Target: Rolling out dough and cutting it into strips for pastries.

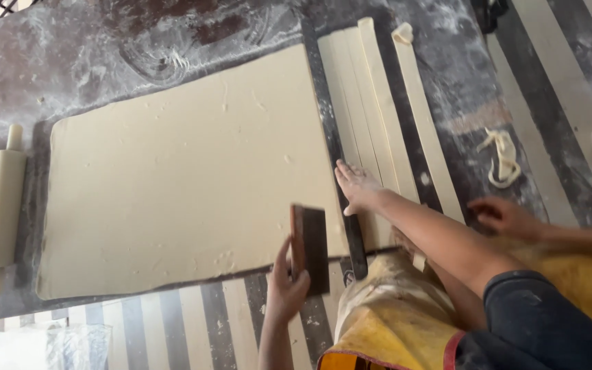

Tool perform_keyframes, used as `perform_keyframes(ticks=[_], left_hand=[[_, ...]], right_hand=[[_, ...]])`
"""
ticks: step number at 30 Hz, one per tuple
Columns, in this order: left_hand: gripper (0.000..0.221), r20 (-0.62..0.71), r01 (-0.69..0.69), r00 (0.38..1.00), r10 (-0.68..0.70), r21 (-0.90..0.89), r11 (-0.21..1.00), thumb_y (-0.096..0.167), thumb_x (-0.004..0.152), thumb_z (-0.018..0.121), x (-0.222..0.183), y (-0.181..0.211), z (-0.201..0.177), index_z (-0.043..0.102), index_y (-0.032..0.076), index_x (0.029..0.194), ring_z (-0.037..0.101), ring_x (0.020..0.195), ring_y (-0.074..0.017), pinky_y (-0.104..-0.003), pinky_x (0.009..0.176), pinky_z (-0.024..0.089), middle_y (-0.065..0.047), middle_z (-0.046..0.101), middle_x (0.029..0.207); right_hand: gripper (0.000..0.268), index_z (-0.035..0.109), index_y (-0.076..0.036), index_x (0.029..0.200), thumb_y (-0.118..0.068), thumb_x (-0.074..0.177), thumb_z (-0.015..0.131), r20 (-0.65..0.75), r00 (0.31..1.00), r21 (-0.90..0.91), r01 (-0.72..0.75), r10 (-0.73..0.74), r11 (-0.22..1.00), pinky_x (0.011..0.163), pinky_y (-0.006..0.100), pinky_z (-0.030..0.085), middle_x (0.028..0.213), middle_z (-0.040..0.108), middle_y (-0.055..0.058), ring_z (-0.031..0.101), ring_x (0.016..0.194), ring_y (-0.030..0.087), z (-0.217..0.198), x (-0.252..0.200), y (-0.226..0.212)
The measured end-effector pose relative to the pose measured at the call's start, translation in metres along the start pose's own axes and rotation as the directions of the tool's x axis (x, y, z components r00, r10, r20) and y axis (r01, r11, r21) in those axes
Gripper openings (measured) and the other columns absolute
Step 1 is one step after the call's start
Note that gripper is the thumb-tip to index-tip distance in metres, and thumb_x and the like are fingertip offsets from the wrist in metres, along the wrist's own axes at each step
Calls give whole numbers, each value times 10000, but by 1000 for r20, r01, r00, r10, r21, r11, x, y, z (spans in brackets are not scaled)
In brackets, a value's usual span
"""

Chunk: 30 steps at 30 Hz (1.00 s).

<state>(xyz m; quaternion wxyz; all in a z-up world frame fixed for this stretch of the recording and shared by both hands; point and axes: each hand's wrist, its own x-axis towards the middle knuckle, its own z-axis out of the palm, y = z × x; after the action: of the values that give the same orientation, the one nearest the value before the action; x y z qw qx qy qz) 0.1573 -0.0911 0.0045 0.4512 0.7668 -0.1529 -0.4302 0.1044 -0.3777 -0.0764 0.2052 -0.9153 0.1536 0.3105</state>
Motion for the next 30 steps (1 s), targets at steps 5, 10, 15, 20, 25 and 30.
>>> perform_keyframes(ticks=[5, 10, 15, 20, 25, 30], left_hand=[[805, -127, -330, 915, 383, 312, 891, 51, 806, 606, 172, 72, 16, 423, 206, 1574, 685, 762, -278, -414, 715, 578, -195, 700, 990], [782, -135, -403, 855, 500, 433, 806, 128, 806, 620, 365, 135, 44, 410, 223, 1553, 738, 993, -400, -510, 848, 584, -221, 738, 1156], [864, -109, -432, 813, 572, 546, 718, 116, 745, 655, 506, 190, 53, 346, 212, 1545, 703, 1013, -422, -529, 908, 542, -242, 738, 1109], [748, -71, -399, 903, 423, 224, 889, 51, 816, 605, 513, 191, 51, 440, 212, 1528, 773, 992, -306, -387, 782, 625, -178, 673, 1215], [551, -96, -483, 862, 498, 143, 864, 101, 895, 617, 339, 73, 69, 532, 98, 1439, 788, 882, -300, -397, 706, 631, -239, 754, 991], [674, 27, -465, 884, 467, 145, 873, 72, 834, 659, 45, -25, 53, 479, 55, 1483, 758, 851, -344, -436, 715, 618, -228, 735, 1078]], right_hand=[[1529, -93, 58, 1615, -560, 653, 923, 87, 984, -138, -143, 156, 980, 1271, 538, 100, 1715, -163, 218, -26, 1587, 351, -72, 6, -1], [1515, -19, 110, 1576, -649, 634, 894, 77, 995, -194, -49, 65, 980, 1264, 609, 34, 1669, -91, 306, -28, 1584, 404, -44, 20, 16], [1532, 3, 143, 1564, -642, 606, 905, 14, 1000, -161, -22, 25, 987, 1280, 559, 17, 1656, -66, 353, -3, 1568, 445, -47, 28, 22], [1538, -49, 155, 1542, -672, 636, 879, 81, 996, -124, 34, -24, 992, 1263, 516, 16, 1635, -137, 362, -59, 1542, 474, -52, 27, 20], [1549, -6, 156, 1553, -682, 606, 888, 66, 998, -221, 9, 6, 975, 1284, 508, 67, 1646, -95, 383, -28, 1556, 481, -41, 34, 19], [1589, 11, 114, 1573, -676, 539, 922, -19, 999, -236, -51, 48, 970, 1274, 528, 88, 1658, -73, 343, -9, 1571, 449, -28, 42, 18]])
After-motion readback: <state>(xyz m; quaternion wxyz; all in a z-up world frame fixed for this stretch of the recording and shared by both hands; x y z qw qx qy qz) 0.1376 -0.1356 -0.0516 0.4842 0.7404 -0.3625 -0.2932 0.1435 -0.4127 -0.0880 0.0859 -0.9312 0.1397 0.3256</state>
